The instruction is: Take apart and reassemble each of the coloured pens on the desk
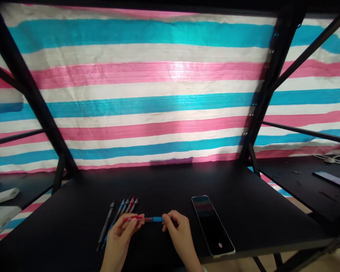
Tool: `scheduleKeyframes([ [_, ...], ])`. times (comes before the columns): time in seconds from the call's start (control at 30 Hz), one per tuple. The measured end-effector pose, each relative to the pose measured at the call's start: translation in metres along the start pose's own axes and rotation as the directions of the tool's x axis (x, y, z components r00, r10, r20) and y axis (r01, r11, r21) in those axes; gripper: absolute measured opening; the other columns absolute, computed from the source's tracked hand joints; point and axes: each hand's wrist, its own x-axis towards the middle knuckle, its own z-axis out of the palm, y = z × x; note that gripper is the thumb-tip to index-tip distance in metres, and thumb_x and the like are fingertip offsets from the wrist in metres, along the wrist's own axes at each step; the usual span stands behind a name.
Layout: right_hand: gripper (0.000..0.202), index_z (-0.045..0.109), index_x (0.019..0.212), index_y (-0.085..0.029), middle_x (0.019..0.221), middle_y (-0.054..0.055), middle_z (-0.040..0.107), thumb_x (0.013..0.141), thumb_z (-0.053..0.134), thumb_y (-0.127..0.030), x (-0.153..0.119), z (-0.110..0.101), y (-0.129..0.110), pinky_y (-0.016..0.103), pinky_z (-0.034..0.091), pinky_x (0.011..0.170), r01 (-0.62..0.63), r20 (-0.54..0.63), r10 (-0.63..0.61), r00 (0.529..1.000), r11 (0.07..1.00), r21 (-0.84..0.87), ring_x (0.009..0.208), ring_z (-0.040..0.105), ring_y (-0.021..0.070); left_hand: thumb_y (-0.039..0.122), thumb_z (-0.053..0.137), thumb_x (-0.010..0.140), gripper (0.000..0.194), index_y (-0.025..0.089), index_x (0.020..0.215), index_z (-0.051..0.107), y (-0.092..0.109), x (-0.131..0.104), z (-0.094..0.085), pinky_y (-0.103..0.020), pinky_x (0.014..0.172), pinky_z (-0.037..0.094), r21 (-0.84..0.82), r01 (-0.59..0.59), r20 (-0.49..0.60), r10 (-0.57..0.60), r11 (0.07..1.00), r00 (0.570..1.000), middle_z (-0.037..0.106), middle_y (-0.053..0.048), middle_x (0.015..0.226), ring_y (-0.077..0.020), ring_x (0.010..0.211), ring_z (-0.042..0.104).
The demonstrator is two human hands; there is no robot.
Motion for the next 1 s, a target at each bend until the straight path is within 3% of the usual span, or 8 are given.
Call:
scheduleKeyframes([
  [0.17, 0.019, 0.072, 0.078, -0.017, 0.063, -0.001, 0.064, 0.081, 0.075, -0.036, -0.0009, 0.0002, 0.0006, 0.023, 0.037, 0.049, -0.025, -0.073, 0.026, 0.997, 1.000, 0.014, 0.050, 0.049, 0.0124, 0.051, 0.084, 0.072, 0.037, 0.016, 0.081, 0.075, -0.0012, 0.0022, -0.0014, -0.029, 0.079, 0.059, 0.002, 0.013, -0.013, -0.013, 1.000, 1.000, 0.080, -0.010, 0.089, -0.0221, 0.081, 0.075],
  [0.3, 0.022, 0.077, 0.094, -0.018, 0.073, 0.002, 0.072, 0.081, 0.076, -0.037, -0.0008, 0.0005, -0.0006, 0.024, 0.038, 0.050, -0.040, -0.032, 0.040, 0.999, 0.999, 0.017, 0.052, 0.051, 0.0134, 0.051, 0.086, 0.069, 0.038, 0.016, 0.081, 0.076, -0.0018, 0.0017, -0.0028, -0.028, 0.079, 0.059, -0.040, 0.011, -0.024, -0.012, 0.999, 1.000, 0.080, -0.010, 0.089, -0.0214, 0.080, 0.074],
  [0.4, 0.040, 0.073, 0.072, -0.018, 0.064, 0.004, 0.070, 0.096, 0.057, -0.045, -0.0003, -0.0003, -0.0006, 0.027, 0.044, 0.060, -0.028, 0.025, 0.027, 0.999, 0.999, 0.023, 0.061, 0.060, 0.0175, 0.050, 0.087, 0.068, 0.039, 0.016, 0.081, 0.076, -0.0019, 0.0006, -0.0033, -0.028, 0.078, 0.059, -0.060, 0.020, -0.030, -0.021, 0.998, 0.999, 0.080, -0.011, 0.090, -0.0212, 0.079, 0.074],
  [0.47, 0.049, 0.065, 0.063, -0.019, 0.058, 0.002, 0.063, 0.100, 0.050, -0.047, -0.0005, -0.0013, 0.0003, 0.027, 0.043, 0.061, -0.026, 0.041, 0.026, 0.999, 1.000, 0.003, 0.061, 0.059, 0.0173, 0.050, 0.087, 0.068, 0.038, 0.016, 0.081, 0.076, -0.0026, 0.0006, -0.0033, -0.028, 0.078, 0.059, -0.058, 0.026, -0.028, -0.028, 0.998, 0.999, 0.080, -0.011, 0.091, -0.0214, 0.080, 0.074],
  [0.6, 0.026, 0.071, 0.091, -0.019, 0.077, 0.002, 0.069, 0.092, 0.063, -0.044, -0.0019, -0.0028, 0.0019, 0.026, 0.037, 0.056, -0.026, 0.025, 0.026, 0.999, 1.000, -0.013, 0.060, 0.053, 0.0152, 0.049, 0.087, 0.068, 0.037, 0.016, 0.082, 0.076, -0.0060, 0.0017, -0.0038, -0.027, 0.078, 0.059, -0.079, 0.021, -0.034, -0.024, 0.997, 0.999, 0.080, -0.011, 0.092, -0.0213, 0.081, 0.074],
  [0.73, 0.036, 0.062, 0.071, -0.019, 0.066, 0.000, 0.060, 0.097, 0.056, -0.043, -0.0028, -0.0031, 0.0019, 0.026, 0.036, 0.057, -0.034, 0.041, 0.035, 0.999, 0.999, -0.025, 0.060, 0.050, 0.0149, 0.048, 0.086, 0.071, 0.035, 0.016, 0.084, 0.077, -0.0078, 0.0025, -0.0050, -0.027, 0.080, 0.058, -0.091, 0.028, -0.030, -0.031, 0.995, 0.999, 0.079, -0.011, 0.092, -0.0213, 0.083, 0.074],
  [0.87, 0.022, 0.065, 0.088, -0.020, 0.076, 0.000, 0.062, 0.094, 0.060, -0.040, -0.0030, -0.0036, 0.0018, 0.026, 0.036, 0.058, -0.032, 0.029, 0.033, 0.999, 0.999, -0.021, 0.062, 0.050, 0.0146, 0.048, 0.087, 0.069, 0.036, 0.016, 0.082, 0.077, -0.0046, 0.0028, -0.0032, -0.027, 0.079, 0.059, -0.101, 0.039, -0.047, -0.044, 0.994, 0.998, 0.079, -0.010, 0.091, -0.0209, 0.082, 0.074],
  [1.0, 0.032, 0.061, 0.074, -0.020, 0.068, -0.001, 0.057, 0.097, 0.055, -0.041, -0.0039, -0.0047, -0.0002, 0.026, 0.036, 0.059, -0.043, 0.048, 0.045, 0.998, 0.998, -0.034, 0.062, 0.049, 0.0149, 0.049, 0.090, 0.064, 0.038, 0.016, 0.079, 0.078, -0.0023, 0.0029, -0.0010, -0.025, 0.078, 0.059, -0.115, 0.058, -0.055, -0.065, 0.992, 0.996, 0.079, -0.010, 0.089, -0.0203, 0.080, 0.074],
])
